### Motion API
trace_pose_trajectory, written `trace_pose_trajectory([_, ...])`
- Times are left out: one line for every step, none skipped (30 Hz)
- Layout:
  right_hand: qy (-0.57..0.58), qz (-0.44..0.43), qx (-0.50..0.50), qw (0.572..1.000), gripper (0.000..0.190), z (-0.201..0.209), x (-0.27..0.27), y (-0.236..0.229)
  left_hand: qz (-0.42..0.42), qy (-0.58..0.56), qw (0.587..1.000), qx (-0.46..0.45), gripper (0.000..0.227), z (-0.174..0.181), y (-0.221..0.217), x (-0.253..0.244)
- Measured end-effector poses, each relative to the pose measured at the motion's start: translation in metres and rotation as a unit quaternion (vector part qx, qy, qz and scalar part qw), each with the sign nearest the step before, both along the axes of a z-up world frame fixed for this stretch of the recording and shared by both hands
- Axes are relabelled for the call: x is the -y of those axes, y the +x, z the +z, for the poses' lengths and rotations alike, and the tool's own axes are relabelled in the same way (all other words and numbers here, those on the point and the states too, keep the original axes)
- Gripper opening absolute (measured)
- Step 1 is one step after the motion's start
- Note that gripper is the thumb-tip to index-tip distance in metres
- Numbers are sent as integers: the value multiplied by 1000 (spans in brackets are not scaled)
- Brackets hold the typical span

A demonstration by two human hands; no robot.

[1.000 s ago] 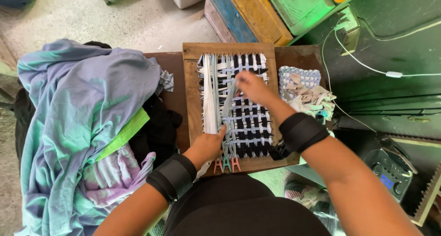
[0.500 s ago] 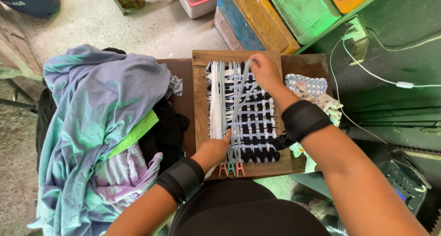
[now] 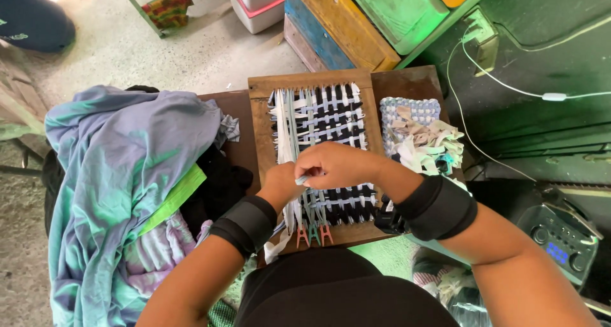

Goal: The person weaves a mat on a wooden frame loom by passing a strip of white fabric through the warp threads, then shifting the fabric into place with clothespins.

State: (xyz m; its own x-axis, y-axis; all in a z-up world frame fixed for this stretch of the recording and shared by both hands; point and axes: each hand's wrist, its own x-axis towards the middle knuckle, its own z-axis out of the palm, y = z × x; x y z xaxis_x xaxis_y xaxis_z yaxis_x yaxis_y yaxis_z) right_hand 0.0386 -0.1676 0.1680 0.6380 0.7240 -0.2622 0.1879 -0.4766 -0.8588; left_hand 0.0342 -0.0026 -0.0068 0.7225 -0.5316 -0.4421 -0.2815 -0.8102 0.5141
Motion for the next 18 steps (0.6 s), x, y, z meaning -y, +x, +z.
trace_pose_trajectory([1, -4, 0, 1000, 17, -3, 1, 0, -4, 1, 1000, 0, 33, -15, -1, 0])
trace_pose_trajectory([17, 5, 12, 1000, 18, -7, 2, -1, -8, 0, 1000, 20, 31, -30, -2, -1])
trace_pose_trajectory([33, 13, 24, 999, 18, -10, 2, -1, -13, -1, 999, 40, 29, -45, -3, -2])
trace_pose_trajectory([33, 10, 24, 999, 18, -17, 4, 0, -17, -1, 999, 40, 29, -48, -8, -3])
trace_pose_trajectory([7, -7, 53, 999, 18, -25, 5, 2, -3, 6, 996, 83, 33, -51, -12, -5])
trace_pose_trajectory([-19, -21, 83, 996, 18, -32, 5, 4, 13, 13, 992, 127, 36, -53, -15, -7])
trace_pose_trajectory([-19, -22, 83, 996, 18, -56, 9, 8, 12, 12, 992, 128, 36, -44, -19, -8])
trace_pose_trajectory([-39, -66, 133, 988, 23, -80, 12, 12, 7, -28, 990, 140, 29, -34, -22, -9])
trace_pose_trajectory([-58, -110, 183, 975, 30, -104, 15, 16, 1, -68, 986, 152, 24, -25, -26, -10])
trace_pose_trajectory([-58, -109, 184, 975, 30, -124, 16, 18, 3, -67, 986, 153, 24, -30, -27, -9])
trace_pose_trajectory([-103, -136, 147, 974, 28, -145, 16, 20, -14, -36, 990, 138, 22, -36, -27, -8])
trace_pose_trajectory([-150, -162, 110, 969, 27, -165, 17, 22, -31, -5, 992, 123, 20, -42, -28, -7])
trace_pose_trajectory([-150, -160, 111, 969, 27, -173, 15, 22, -28, -6, 992, 124, 20, -50, -30, -7])
trace_pose_trajectory([-170, -142, 107, 969, 25, -181, 13, 20, -69, 36, 988, 135, 20, -59, -33, -8])
trace_pose_trajectory([-189, -124, 103, 969, 23, -190, 11, 19, -110, 79, 980, 146, 20, -68, -37, -9])
trace_pose_trajectory([-191, -119, 103, 969, 23, -187, 6, 17, -105, 77, 981, 144, 20, -64, -38, -9])
trace_pose_trajectory([-226, -138, 95, 960, 23, -184, 1, 14, -108, 83, 979, 151, 18, -59, -39, -9])
trace_pose_trajectory([-262, -158, 88, 948, 25, -181, -2, 12, -112, 87, 977, 157, 18, -55, -40, -9])
